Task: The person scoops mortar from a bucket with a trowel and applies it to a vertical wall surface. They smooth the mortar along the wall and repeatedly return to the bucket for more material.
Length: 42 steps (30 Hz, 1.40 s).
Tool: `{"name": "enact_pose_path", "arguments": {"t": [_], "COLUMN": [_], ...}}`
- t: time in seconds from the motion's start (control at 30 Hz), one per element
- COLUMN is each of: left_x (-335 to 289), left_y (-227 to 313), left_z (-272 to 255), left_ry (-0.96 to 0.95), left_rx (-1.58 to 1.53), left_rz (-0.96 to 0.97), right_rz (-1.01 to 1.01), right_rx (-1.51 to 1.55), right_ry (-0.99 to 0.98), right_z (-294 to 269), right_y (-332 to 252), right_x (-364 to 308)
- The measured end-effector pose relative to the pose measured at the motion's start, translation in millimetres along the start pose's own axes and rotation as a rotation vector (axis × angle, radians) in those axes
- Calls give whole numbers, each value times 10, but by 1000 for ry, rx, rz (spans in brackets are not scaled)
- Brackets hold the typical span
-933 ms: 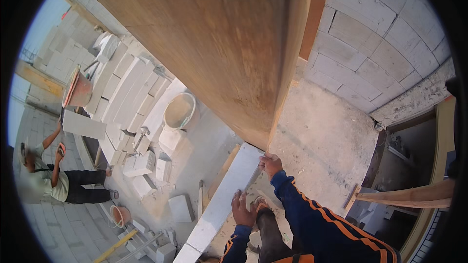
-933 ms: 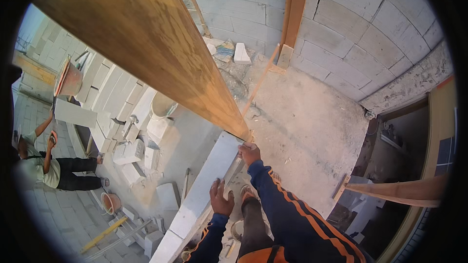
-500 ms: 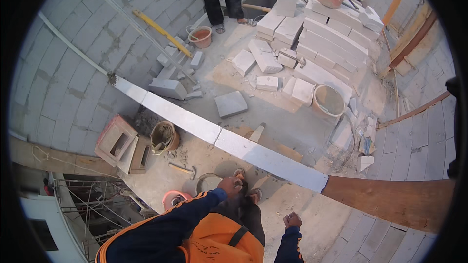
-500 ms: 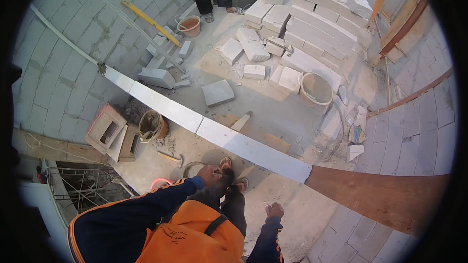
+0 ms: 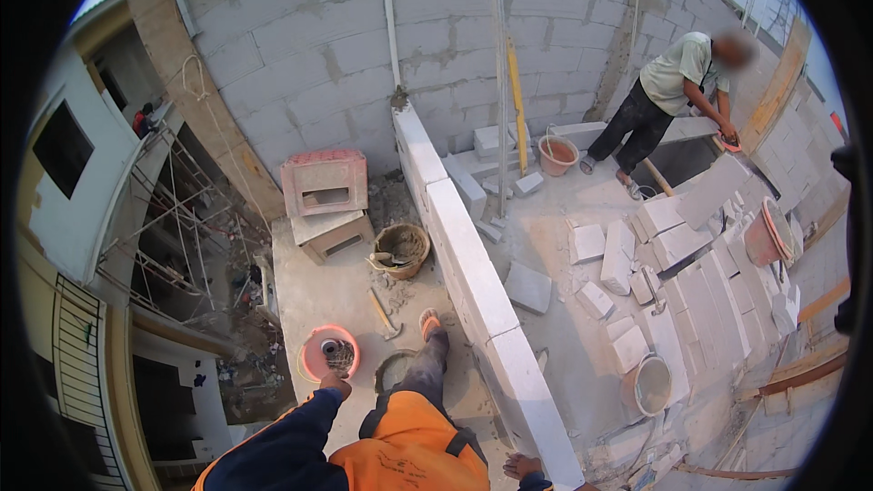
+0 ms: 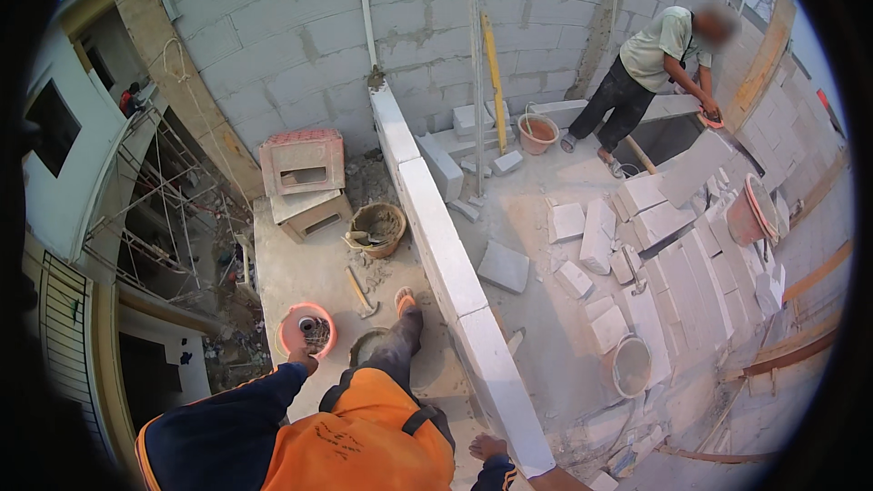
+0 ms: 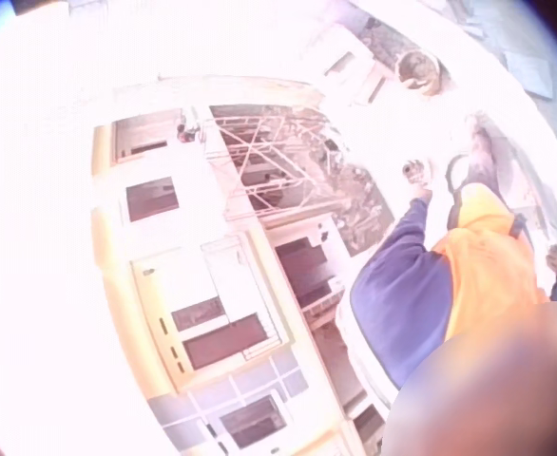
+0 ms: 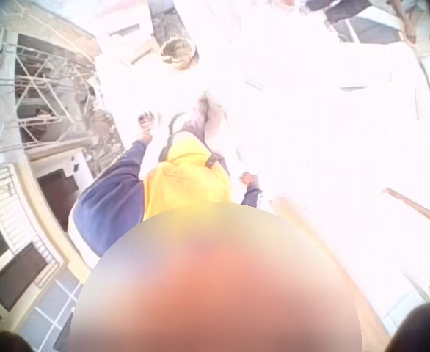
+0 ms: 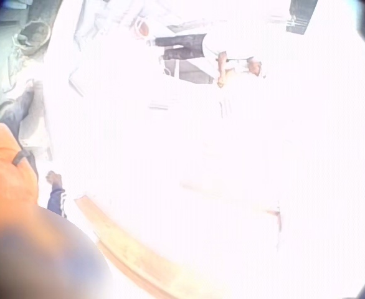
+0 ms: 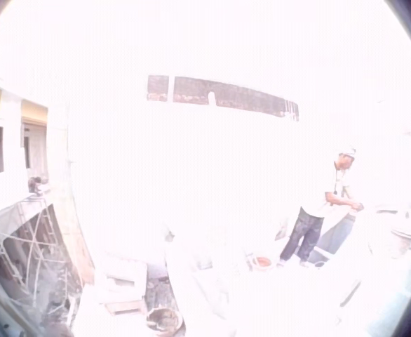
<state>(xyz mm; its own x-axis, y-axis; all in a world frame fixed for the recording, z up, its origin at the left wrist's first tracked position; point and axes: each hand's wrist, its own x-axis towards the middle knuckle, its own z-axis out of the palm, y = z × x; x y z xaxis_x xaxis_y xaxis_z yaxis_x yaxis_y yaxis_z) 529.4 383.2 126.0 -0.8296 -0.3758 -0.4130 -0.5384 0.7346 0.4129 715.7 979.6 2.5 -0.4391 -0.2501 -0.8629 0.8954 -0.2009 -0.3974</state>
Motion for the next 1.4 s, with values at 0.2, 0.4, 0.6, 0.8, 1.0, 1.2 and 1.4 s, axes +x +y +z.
{"name": "enact_pose_path", "arguments": {"t": [0.2, 0.4, 0.6, 0.8, 1.0, 1.2, 1.4], "left_x": [595, 2921, 6281, 9152, 10445, 10945, 11024], "left_y": [-538, 602, 2876, 4391, 5230, 5431, 5487], "left_z": [414, -122, -1680, -2423, -2683, -2655, -2729], "left_ry": [-338, -2, 132, 198, 378, 358, 247], "left_rx": [-143, -1089, -1252, -559, 212, 250, 279], "left_rz": [-422, -466, -134, -46, 46, -27, -75], "right_rz": [-397, -192, 53, 313, 93, 353, 278], "right_rx": [228, 160, -127, -681, -1215, -924, -391], "right_ry": [103, 212, -105, 318, 313, 375, 544], "right_z": [399, 1112, 1852, 2755, 3000, 3178, 3390], "right_y": [-1715, -2653, -3377, -3854, -3727, -4293, -4873], "right_x": [39, 678, 1590, 1468, 1351, 1418, 1886]}}
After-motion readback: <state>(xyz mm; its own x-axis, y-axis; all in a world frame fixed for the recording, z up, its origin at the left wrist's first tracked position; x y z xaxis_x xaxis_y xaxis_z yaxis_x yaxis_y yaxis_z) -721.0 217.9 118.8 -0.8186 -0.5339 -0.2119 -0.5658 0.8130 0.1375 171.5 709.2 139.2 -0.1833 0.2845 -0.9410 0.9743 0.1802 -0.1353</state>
